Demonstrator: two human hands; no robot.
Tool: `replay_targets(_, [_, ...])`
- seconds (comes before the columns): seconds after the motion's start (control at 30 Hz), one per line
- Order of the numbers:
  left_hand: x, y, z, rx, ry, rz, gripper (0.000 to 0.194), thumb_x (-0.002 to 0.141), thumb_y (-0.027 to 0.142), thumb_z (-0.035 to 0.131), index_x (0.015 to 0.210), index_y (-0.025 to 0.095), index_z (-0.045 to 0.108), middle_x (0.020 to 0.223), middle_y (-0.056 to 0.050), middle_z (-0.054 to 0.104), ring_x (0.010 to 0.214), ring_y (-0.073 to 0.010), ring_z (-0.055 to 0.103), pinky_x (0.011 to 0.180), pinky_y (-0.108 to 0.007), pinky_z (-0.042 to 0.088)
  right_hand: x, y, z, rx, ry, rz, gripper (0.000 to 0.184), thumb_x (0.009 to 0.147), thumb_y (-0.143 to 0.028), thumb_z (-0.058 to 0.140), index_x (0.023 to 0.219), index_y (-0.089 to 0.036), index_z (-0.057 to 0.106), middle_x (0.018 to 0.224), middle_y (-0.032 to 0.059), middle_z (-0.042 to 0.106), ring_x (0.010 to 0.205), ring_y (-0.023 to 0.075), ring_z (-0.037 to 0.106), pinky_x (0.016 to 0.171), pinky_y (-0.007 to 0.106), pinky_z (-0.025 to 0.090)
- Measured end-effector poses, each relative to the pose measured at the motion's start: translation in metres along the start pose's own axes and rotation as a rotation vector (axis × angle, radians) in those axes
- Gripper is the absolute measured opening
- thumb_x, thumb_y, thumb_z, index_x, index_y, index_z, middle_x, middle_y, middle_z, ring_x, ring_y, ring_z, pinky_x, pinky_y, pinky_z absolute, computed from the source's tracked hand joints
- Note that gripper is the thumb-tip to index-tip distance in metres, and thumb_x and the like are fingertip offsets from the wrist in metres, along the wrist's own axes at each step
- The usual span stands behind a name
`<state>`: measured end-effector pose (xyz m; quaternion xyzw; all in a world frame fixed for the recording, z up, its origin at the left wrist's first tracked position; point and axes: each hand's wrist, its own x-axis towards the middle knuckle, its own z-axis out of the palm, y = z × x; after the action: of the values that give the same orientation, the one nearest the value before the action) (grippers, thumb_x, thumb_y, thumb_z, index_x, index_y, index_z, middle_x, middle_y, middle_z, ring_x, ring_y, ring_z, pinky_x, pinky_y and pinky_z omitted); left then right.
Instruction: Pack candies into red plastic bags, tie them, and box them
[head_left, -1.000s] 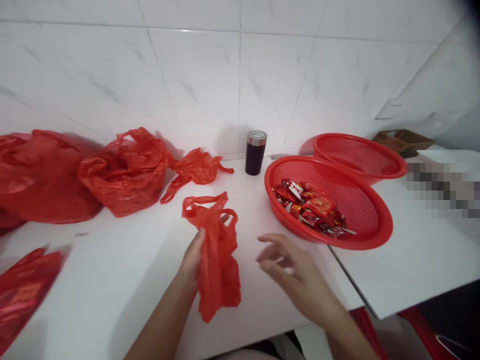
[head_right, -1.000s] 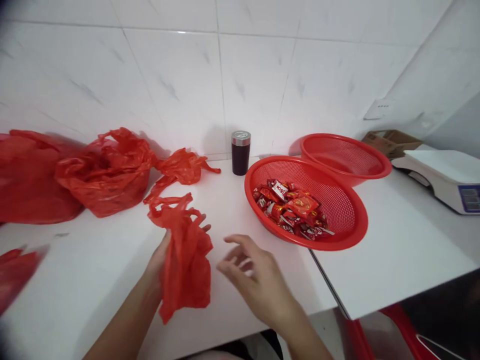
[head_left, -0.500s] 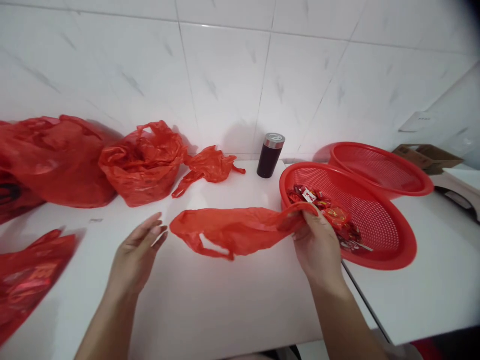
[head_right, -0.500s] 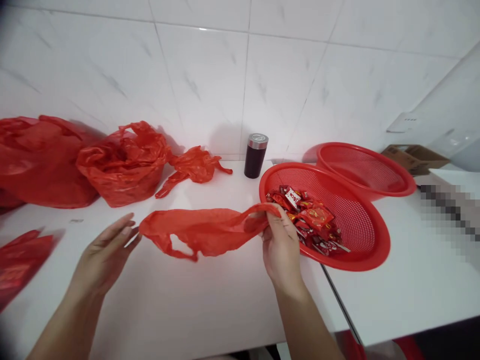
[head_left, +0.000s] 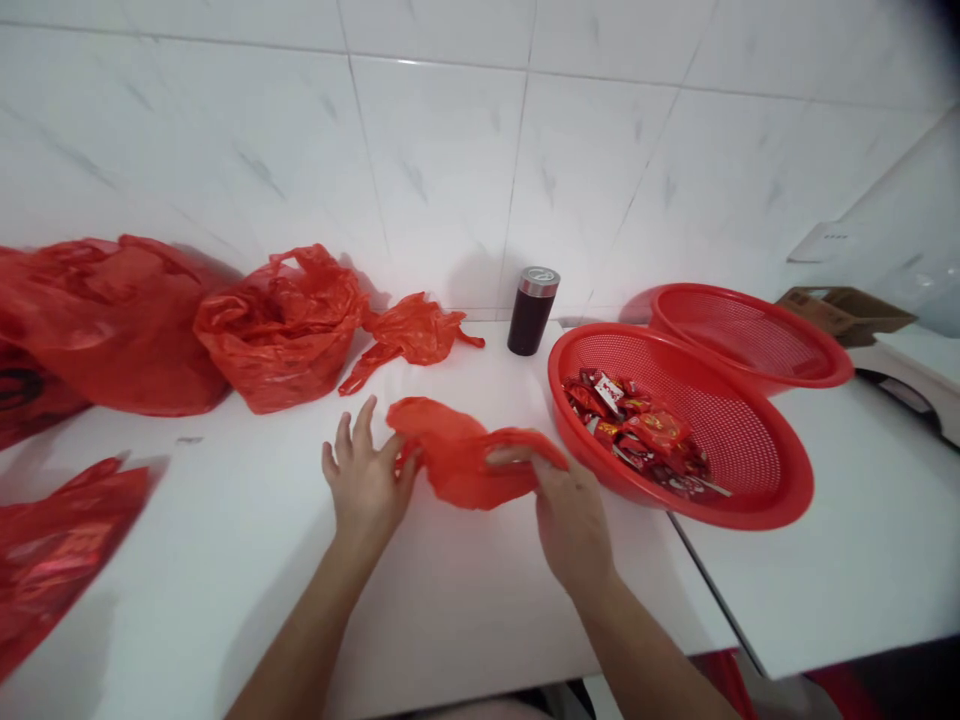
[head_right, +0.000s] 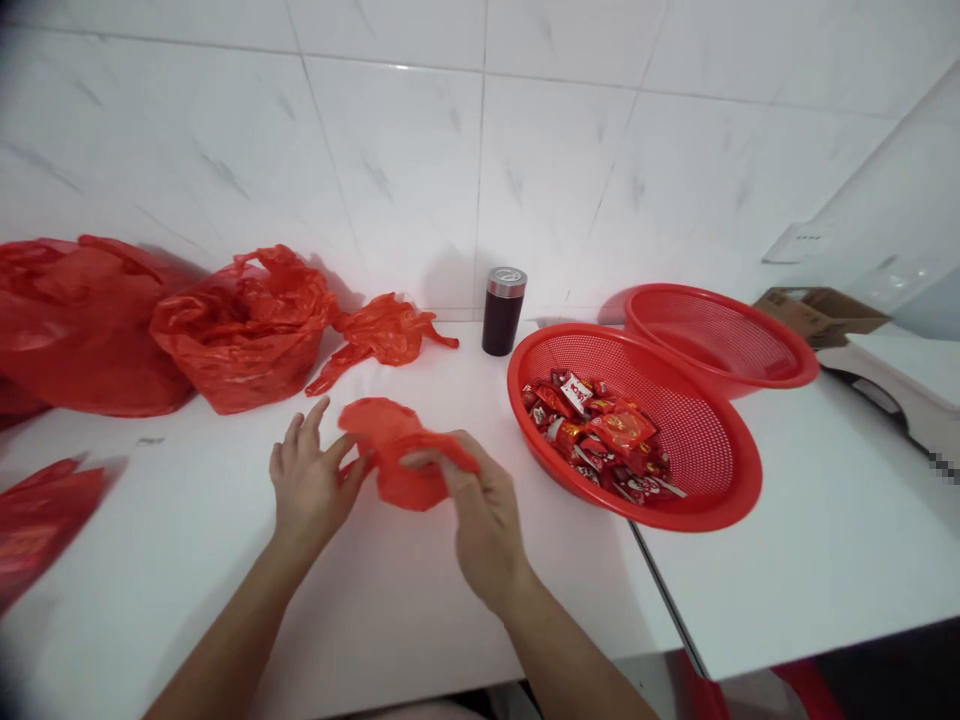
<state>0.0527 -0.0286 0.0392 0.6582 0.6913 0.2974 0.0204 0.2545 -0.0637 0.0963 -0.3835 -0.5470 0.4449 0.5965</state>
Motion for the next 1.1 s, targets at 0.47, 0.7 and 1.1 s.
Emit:
replay_targets(0.47, [-0.007, 0.007, -0.065, -1.114, -0.431, -0.387, 0.031, 0.076, 0.037, 0.074, 0.103, 0.023, 0.067, 0.104, -0.004, 0.071, 0.104, -0.0204, 0.066, 0.096, -0.029, 0.050, 0.003, -0.046, -0.005, -0.992, -0.365, -0.496, 0.017, 0.083, -0.017, 0.058, 0.093, -0.024, 0.069, 0.141, 0.0069, 0.047, 0.133, 0.0332, 0.039, 0.109, 0.055, 0.032])
replay_targets(0.7, [-0.020, -0.023, -0.076, -1.454, -0.356, -0.673, 0.034, 0.060, 0.029, 0.087, 0.085, 0.021, 0.065, 0.058, 0.009, 0.046, 0.039, 0.0012, 0.025, 0.034, -0.007, 0.024, 0.018, 0.034, -0.023, -1.376, -0.590, -0.019, 0.031, 0.079, -0.002, 0.050, 0.103, -0.013, 0.066, 0.113, 0.0178, 0.063, 0.095, 0.0283, 0.062, 0.080, 0.041, 0.049])
replay_targets(1.1, [-0.040, -0.007, -0.048, -0.052, 0.463, 0.265, 0.019, 0.077, 0.034, 0.071, 0.075, 0.019, 0.060, 0.154, -0.015, 0.023, 0.142, -0.0411, 0.027, 0.112, -0.060, 0.028, 0.025, 0.001, -0.018, -0.675, -0.421, 0.067, 0.021, 0.091, -0.023, 0.043, 0.075, -0.018, 0.056, 0.077, 0.0003, 0.060, 0.067, 0.0110, 0.052, 0.058, 0.021, 0.038])
